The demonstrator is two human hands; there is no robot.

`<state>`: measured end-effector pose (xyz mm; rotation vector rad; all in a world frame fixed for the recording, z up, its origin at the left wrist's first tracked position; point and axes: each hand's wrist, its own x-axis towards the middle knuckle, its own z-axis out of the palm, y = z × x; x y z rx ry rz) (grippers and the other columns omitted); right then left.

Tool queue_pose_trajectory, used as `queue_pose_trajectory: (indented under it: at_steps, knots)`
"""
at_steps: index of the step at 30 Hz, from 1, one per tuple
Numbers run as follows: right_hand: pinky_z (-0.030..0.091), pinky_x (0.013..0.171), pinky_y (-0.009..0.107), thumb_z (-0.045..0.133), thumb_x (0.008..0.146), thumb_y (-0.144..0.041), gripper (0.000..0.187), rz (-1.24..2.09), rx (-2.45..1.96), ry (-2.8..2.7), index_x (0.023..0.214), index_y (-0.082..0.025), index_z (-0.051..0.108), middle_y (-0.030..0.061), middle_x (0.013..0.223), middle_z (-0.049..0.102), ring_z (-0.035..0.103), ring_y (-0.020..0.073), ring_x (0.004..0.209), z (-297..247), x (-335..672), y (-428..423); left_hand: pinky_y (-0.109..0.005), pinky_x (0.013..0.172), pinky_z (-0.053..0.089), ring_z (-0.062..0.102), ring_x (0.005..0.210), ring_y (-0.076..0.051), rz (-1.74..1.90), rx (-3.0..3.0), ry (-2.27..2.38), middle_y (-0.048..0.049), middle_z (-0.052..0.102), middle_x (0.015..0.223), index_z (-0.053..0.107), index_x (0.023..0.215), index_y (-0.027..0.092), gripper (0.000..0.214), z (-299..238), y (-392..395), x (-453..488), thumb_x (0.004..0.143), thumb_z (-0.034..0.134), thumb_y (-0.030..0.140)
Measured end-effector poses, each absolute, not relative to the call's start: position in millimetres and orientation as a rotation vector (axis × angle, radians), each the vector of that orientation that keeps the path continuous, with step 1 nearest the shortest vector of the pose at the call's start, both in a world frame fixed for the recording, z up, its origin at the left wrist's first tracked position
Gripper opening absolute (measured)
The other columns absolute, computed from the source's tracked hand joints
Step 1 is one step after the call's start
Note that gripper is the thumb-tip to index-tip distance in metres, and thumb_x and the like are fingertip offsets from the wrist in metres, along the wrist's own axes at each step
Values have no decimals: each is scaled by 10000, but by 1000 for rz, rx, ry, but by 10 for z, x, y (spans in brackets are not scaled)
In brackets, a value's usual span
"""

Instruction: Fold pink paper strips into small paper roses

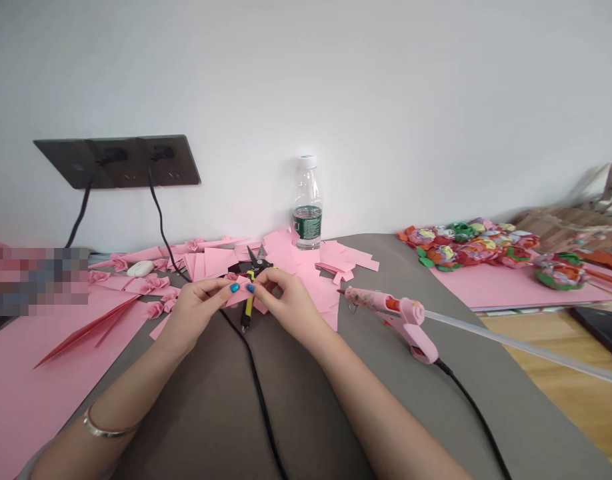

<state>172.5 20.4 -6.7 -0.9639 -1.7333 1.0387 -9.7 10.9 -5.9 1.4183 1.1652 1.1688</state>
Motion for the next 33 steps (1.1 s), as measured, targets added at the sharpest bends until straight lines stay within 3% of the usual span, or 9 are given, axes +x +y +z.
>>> queue_pose_trajectory:
  at_steps: [5, 8, 13, 21, 25, 29, 33]
  knots:
    - [382, 626, 241, 554, 917, -328, 237, 1056, -944, -1724, 731, -181, 564, -19, 668, 549, 504, 131, 650, -88, 1723, 208, -258, 705, 477, 620, 748, -164, 1143, 1444, 1165, -30, 734, 806, 787, 891, 169, 281, -77, 104, -103, 825, 660, 411]
    - [378, 625, 240, 543, 926, -324, 235, 1072, -919, -1730, 739, -183, 562, -18, 677, 540, 496, 130, 655, -74, 1723, 202, -252, 691, 473, 621, 775, -169, 1160, 1394, 1134, -36, 725, 854, 773, 874, 174, 279, -58, 95, -78, 819, 662, 424]
    - [383, 638, 246, 547, 924, -296, 211, 1070, -923, -1812, 759, -174, 595, -4, 692, 567, 511, 138, 679, -55, 1737, 199, -267, 794, 481, 640, 887, -197, 1108, 1453, 1114, -49, 734, 888, 760, 865, 178, 231, -21, 90, -66, 808, 688, 390]
    - [396, 643, 258, 522, 926, -300, 177, 1114, -897, -1784, 816, -176, 585, -2, 727, 567, 517, 136, 683, -68, 1696, 164, -291, 845, 487, 653, 895, -196, 1203, 1462, 1101, -38, 733, 857, 746, 821, 182, 211, -51, 94, -81, 840, 662, 374]
    - [405, 616, 255, 483, 932, -265, 171, 1147, -860, -1727, 821, -177, 579, -2, 731, 561, 520, 130, 654, -82, 1691, 178, -265, 778, 495, 635, 840, -169, 1158, 1432, 1058, -25, 694, 838, 676, 744, 176, 212, -39, 91, -63, 844, 654, 362]
    - [398, 622, 251, 475, 925, -223, 148, 1105, -874, -1776, 808, -184, 558, -12, 709, 542, 510, 128, 657, -81, 1714, 189, -226, 658, 479, 602, 772, -142, 1093, 1498, 1057, -26, 663, 870, 675, 811, 178, 187, -23, 93, -70, 838, 653, 361]
    - [388, 628, 250, 483, 917, -212, 131, 1107, -918, -1779, 809, -184, 550, -16, 714, 535, 498, 127, 666, -83, 1717, 185, -213, 599, 468, 554, 658, -114, 1090, 1503, 1050, 11, 580, 728, 655, 778, 175, 192, -17, 90, -76, 830, 657, 359]
